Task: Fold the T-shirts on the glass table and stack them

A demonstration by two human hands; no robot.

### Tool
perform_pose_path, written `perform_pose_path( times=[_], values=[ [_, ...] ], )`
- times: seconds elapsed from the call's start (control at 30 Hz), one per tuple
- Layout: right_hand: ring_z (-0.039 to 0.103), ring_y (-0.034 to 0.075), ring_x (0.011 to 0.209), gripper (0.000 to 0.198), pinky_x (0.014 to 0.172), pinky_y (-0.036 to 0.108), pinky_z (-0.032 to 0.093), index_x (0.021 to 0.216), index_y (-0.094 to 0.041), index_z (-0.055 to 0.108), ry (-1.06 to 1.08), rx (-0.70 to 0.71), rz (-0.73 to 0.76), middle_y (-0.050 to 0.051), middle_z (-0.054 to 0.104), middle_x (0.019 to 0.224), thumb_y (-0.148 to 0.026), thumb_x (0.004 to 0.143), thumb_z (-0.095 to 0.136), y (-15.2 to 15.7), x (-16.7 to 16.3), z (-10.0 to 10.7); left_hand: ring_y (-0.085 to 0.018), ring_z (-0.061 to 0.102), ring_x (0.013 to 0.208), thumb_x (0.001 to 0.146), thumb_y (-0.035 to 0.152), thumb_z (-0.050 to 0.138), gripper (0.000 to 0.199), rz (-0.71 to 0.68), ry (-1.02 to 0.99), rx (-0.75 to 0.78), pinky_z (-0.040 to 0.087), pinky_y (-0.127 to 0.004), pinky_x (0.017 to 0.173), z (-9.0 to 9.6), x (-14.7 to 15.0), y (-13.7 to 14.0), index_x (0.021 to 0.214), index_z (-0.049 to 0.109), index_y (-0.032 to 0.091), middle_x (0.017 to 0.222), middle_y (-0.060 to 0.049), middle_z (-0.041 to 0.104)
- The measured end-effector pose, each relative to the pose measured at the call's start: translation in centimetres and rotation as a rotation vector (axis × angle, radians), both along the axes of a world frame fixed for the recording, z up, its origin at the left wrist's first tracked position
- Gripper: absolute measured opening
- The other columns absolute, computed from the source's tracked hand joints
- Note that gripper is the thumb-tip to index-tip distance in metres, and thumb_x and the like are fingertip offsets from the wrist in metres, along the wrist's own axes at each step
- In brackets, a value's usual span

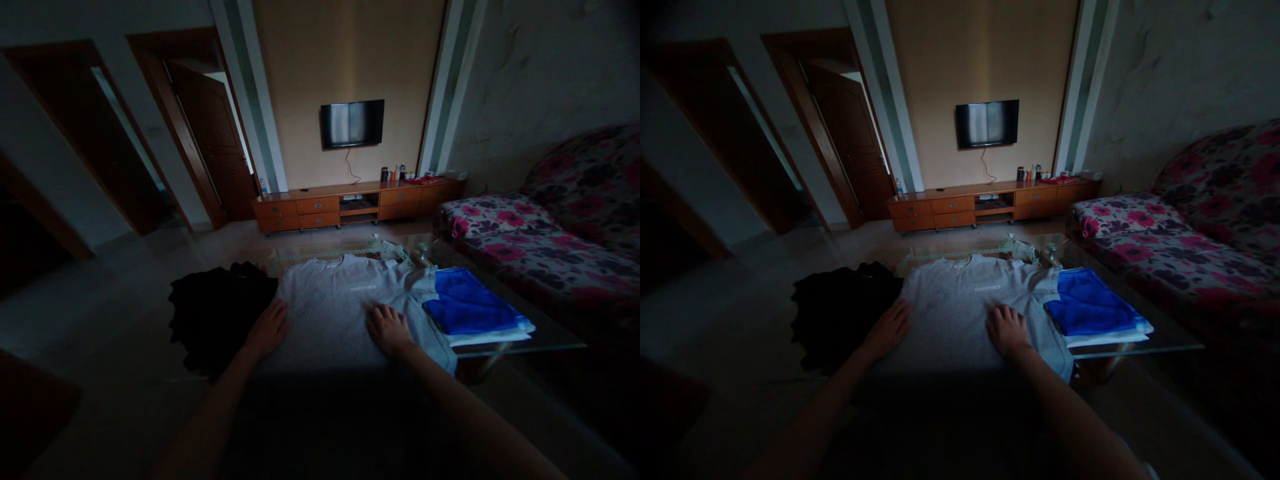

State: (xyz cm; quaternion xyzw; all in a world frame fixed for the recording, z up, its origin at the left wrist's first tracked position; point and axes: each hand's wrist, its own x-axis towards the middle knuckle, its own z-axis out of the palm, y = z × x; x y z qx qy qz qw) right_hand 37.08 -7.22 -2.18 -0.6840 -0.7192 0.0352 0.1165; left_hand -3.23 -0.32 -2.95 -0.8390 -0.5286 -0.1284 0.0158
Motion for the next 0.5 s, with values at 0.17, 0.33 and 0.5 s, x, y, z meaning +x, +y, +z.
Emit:
perform_pose_path(
  times=[0.17, 0.33, 0.5],
  values=[
    [0.046, 0.032, 0.129, 0.042, 0.105, 0.051, 0.035, 0.131, -0.024, 0.056, 0.005, -0.017, -0.006, 0.013, 0.05, 0.143, -0.048, 0.104, 0.035, 0.0, -0.1, -0.3, -0.03, 0.032, 0.151, 0.1, 0.061, 0.037, 0.066, 0.005, 0.112, -0.09, 0.023, -0.048, 0.124, 0.1, -0.1, 0.0, 0.155, 0.043, 0.025, 0.164, -0.009, 0.036],
    [0.048, 0.033, 0.126, 0.042, 0.102, 0.051, 0.037, 0.129, -0.023, 0.059, 0.041, -0.017, -0.045, 0.014, 0.051, 0.14, -0.046, 0.102, 0.037, 0.9, 1.0, 1.4, -0.026, 0.024, 0.155, 0.102, 0.059, 0.034, 0.065, -0.091, 0.091, -0.051, 0.021, -0.043, 0.125, 0.4, 1.0, -0.2, 0.16, 0.033, 0.028, 0.169, -0.004, 0.025],
    [0.045, 0.039, 0.128, 0.048, 0.101, 0.055, 0.037, 0.136, -0.018, 0.055, 0.16, 0.284, -0.552, 0.02, 0.051, 0.138, -0.044, 0.1, 0.037, 3.1, 5.6, 3.7, -0.025, 0.024, 0.154, 0.103, 0.056, 0.035, 0.063, -0.104, 0.082, -0.101, 0.021, -0.043, 0.124, -0.6, 1.4, -0.5, 0.16, 0.031, 0.032, 0.169, -0.002, 0.024]
  ],
)
